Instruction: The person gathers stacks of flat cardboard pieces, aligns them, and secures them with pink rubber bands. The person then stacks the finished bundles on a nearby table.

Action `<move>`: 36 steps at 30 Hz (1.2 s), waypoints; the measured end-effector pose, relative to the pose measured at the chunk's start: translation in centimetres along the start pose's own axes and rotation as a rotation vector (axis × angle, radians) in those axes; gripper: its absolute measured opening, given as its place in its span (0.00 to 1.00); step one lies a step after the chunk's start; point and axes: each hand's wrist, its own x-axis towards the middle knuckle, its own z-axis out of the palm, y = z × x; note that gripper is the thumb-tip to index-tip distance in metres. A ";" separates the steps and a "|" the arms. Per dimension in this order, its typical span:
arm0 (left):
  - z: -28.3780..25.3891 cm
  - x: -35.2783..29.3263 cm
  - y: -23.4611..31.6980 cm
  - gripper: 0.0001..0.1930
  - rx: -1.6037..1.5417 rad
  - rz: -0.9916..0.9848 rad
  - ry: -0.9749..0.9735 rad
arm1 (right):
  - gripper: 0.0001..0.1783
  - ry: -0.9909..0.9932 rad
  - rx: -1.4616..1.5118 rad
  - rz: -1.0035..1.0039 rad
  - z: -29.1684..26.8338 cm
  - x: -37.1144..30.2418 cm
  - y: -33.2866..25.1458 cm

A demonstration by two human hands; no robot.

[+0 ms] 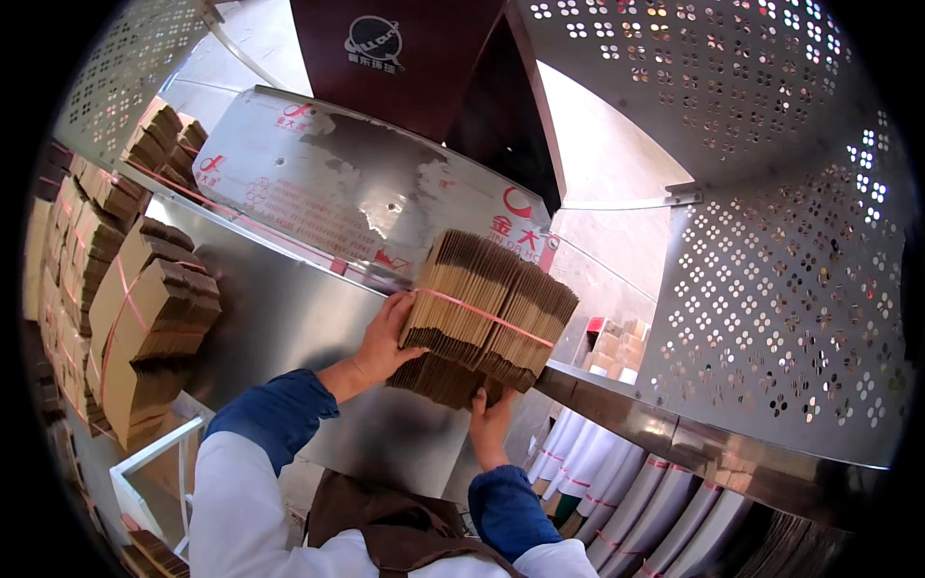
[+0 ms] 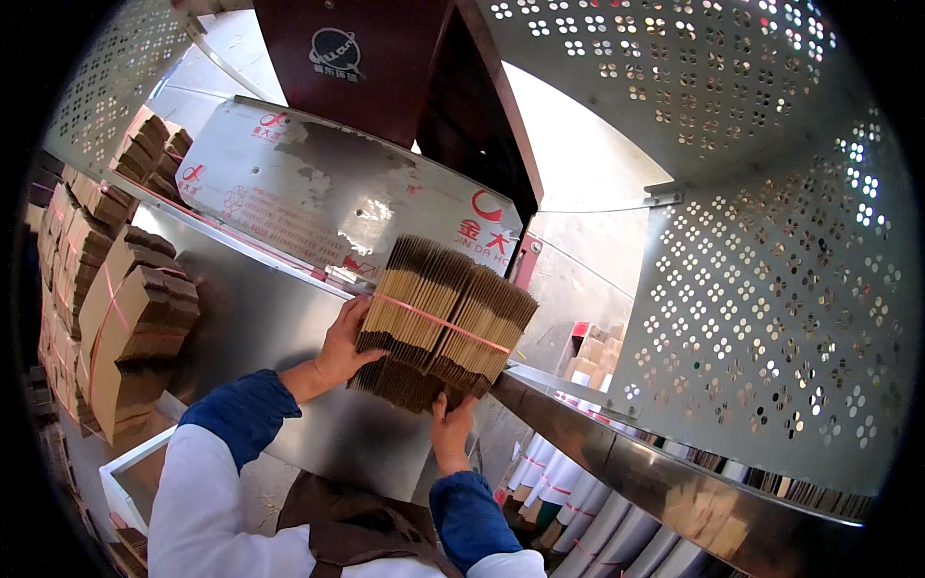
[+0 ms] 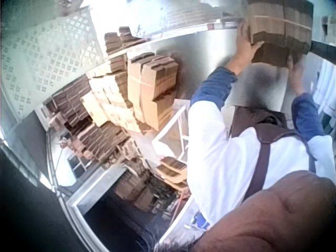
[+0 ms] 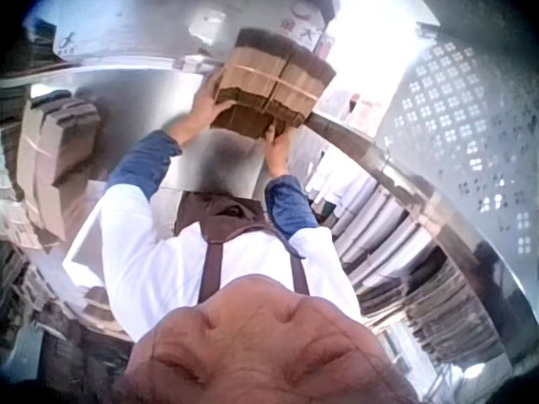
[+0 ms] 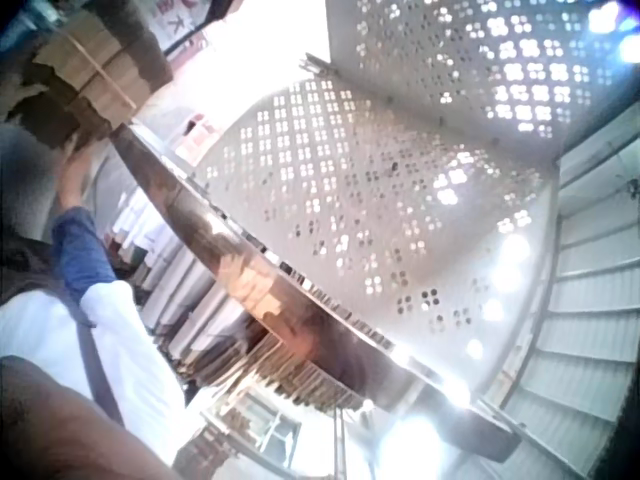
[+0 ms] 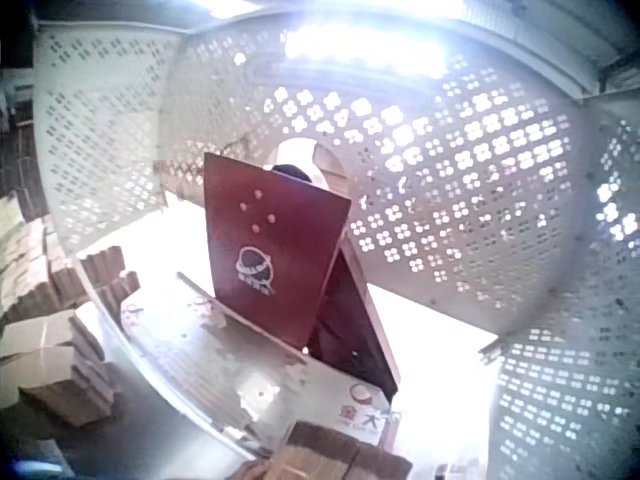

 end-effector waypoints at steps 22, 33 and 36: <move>0.4 1.2 -0.1 0.47 0.039 0.023 -0.067 | 0.30 0.022 0.012 -0.048 0.8 0.5 2.3; 1.2 0.7 -2.4 0.51 -0.096 -0.018 -0.077 | 0.27 0.038 0.015 -0.078 0.8 0.2 1.9; 1.4 0.8 -3.1 0.50 -0.134 -0.015 -0.077 | 0.28 0.036 0.041 -0.065 0.9 0.4 2.0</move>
